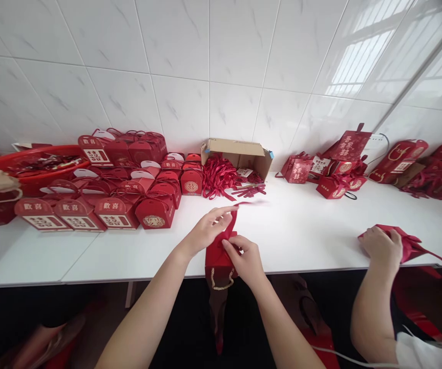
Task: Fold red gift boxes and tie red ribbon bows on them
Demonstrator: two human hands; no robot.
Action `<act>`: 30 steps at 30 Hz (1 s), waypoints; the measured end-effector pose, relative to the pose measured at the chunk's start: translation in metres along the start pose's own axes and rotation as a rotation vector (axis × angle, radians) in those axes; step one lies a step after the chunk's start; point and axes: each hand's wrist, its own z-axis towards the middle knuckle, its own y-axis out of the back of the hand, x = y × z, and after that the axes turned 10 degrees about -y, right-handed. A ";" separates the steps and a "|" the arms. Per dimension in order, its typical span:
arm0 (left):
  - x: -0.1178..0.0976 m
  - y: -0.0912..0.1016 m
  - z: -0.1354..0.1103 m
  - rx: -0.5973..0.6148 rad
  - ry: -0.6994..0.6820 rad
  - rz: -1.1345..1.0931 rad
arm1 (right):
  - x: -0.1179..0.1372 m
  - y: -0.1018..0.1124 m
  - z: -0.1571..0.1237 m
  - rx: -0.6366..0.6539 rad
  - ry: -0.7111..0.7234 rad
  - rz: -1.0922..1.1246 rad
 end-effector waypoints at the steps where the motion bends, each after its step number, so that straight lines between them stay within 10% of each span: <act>1: 0.004 0.002 -0.002 -0.024 0.010 0.003 | -0.001 -0.001 0.001 -0.006 -0.011 0.008; 11: 0.045 -0.003 -0.037 -0.114 0.111 0.051 | -0.003 -0.005 0.001 -0.059 -0.141 0.146; 30: 0.040 -0.008 -0.037 -0.104 0.058 0.012 | -0.003 -0.007 -0.002 -0.076 -0.042 0.151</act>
